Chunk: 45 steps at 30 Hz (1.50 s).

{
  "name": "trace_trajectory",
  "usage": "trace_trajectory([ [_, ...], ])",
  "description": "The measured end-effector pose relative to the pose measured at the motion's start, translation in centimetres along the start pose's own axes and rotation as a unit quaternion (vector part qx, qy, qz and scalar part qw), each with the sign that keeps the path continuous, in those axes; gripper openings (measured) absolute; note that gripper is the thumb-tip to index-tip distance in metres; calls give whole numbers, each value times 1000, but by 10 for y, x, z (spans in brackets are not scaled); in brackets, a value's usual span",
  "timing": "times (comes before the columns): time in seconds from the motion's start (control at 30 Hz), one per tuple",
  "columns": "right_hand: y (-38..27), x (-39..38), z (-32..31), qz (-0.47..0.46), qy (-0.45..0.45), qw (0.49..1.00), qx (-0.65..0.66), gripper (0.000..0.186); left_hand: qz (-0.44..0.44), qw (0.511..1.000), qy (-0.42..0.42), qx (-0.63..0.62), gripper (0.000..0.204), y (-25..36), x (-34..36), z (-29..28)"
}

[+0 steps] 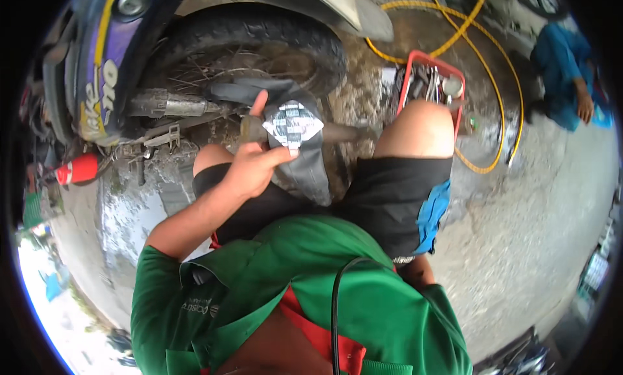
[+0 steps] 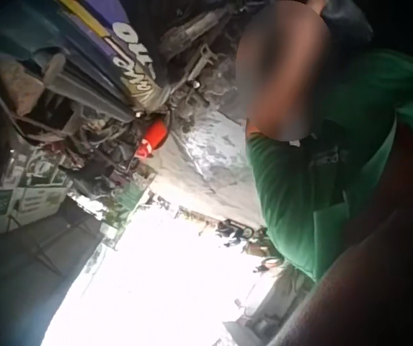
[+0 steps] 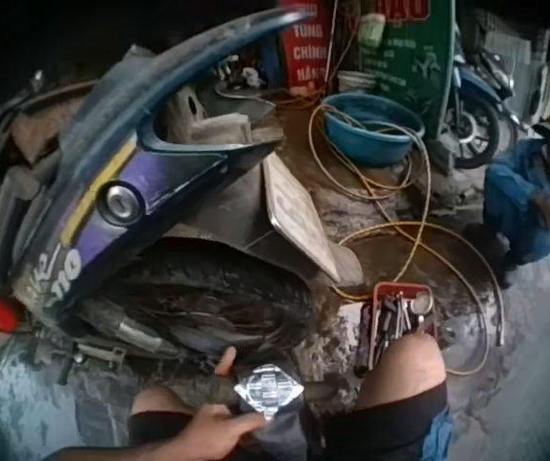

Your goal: Repairing a motorcycle tire by removing the inner tube, patching it, and reinstalling it into the tire.

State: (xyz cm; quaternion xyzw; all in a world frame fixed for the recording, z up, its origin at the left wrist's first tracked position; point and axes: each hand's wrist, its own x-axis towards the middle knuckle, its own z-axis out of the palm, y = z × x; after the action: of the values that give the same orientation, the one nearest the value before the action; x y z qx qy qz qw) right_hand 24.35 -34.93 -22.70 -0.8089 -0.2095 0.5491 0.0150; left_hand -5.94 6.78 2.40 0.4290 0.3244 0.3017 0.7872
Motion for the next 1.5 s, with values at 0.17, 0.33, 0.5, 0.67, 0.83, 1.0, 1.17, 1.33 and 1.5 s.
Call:
trace_trajectory([
  [0.17, -14, 61, -97, -76, 211, 970, 91, 43, -9, 979, 134, -155, 87, -42, -24, 20],
  [0.33, -164, -40, -289, -392, 313, 835, 227, 47, -99, 971, 96, -196, 59, -68, -58, 53],
  [0.5, -303, -147, -230, -637, 38, 760, -127, 62, -88, 967, 51, -236, 51, -62, -63, 92],
  [0.67, -335, -109, -163, -526, -167, 789, -271, 70, -44, 967, 63, -241, 44, -69, -62, 86],
  [0.83, -302, -23, -235, -275, -20, 919, -280, 50, -89, 971, 164, -152, 33, -106, -63, 90],
  [1.0, -275, 40, -253, -228, 188, 871, -392, 61, -45, 984, 162, -59, 30, -118, -33, 117],
  [1.17, -308, 9, -205, -379, 110, 899, -189, 74, -22, 936, 116, -330, 39, -122, -12, 101],
  [1.33, -326, -40, -118, -391, -168, 901, 79, 69, -160, 954, 171, -187, 49, -160, 38, 26],
  [1.5, -328, -34, -116, -357, -287, 867, 194, 68, -34, 947, 174, 268, 46, -229, 99, -53],
])
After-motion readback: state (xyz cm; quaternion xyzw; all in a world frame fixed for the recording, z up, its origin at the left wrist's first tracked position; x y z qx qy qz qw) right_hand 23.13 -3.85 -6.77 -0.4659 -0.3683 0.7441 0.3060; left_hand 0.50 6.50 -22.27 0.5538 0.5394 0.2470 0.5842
